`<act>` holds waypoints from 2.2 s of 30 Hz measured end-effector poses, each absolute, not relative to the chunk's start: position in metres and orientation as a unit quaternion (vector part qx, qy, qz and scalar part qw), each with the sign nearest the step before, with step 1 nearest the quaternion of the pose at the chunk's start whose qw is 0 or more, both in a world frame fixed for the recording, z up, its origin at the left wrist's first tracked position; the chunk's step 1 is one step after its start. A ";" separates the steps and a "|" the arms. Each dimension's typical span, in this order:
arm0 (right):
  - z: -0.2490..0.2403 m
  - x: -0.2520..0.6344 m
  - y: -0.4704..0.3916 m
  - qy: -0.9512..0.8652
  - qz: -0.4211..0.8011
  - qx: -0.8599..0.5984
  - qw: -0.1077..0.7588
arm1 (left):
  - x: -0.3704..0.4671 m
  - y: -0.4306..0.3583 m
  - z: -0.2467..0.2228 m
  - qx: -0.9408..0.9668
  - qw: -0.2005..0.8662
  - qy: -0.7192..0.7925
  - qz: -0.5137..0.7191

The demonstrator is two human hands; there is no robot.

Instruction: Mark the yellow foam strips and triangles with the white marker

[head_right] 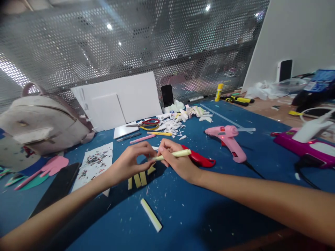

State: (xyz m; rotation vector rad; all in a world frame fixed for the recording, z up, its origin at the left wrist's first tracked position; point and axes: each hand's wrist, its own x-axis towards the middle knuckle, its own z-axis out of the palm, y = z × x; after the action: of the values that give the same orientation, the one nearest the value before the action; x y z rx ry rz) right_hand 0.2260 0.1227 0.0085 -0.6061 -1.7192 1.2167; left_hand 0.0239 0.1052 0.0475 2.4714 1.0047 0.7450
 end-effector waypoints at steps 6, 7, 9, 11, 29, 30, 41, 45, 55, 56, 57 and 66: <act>0.002 0.228 0.115 -0.706 0.522 -0.214 0.427 | 0.028 0.090 0.044 0.895 0.207 0.331 0.215; 0.002 0.229 0.113 -0.709 0.520 -0.210 0.427 | 0.030 0.085 0.043 0.894 0.211 0.333 0.214; 0.001 0.230 0.111 -0.713 0.506 -0.203 0.441 | 0.037 0.074 0.043 0.884 0.217 0.345 0.227; 0.000 0.229 0.110 -0.714 0.486 -0.199 0.462 | 0.043 0.065 0.044 0.873 0.223 0.357 0.247; 0.002 0.222 0.131 -0.848 0.235 -0.271 0.391 | -0.024 0.075 0.053 0.864 -0.075 0.461 0.188; 0.002 0.223 0.135 -0.855 0.210 -0.285 0.378 | -0.038 0.081 0.052 0.848 -0.099 0.489 0.177; -0.007 0.224 0.156 -0.908 0.060 -0.315 0.268 | -0.064 0.108 0.027 0.839 -0.194 0.506 0.049; -0.004 0.224 0.156 -0.898 0.088 -0.312 0.298 | -0.035 0.108 0.040 0.857 -0.209 0.465 0.073; 0.021 0.230 0.107 -0.791 0.406 -0.203 0.409 | 0.002 0.070 0.059 0.880 -0.296 0.356 0.109; 0.022 0.230 0.102 -0.781 0.446 -0.188 0.395 | 0.003 0.059 0.058 0.883 -0.291 0.350 0.118; 0.023 0.229 0.098 -0.773 0.482 -0.173 0.374 | 0.005 0.047 0.057 0.887 -0.281 0.347 0.122; 0.037 0.225 0.068 -0.765 0.594 0.016 0.249 | 0.002 -0.021 0.039 0.914 -0.046 0.359 0.185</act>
State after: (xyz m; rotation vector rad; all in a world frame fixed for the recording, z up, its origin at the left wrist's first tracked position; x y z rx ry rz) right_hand 0.2252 0.0679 0.0370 0.0435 -2.0836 1.6191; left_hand 0.0015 -0.0210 0.0390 2.9572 1.1630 0.5986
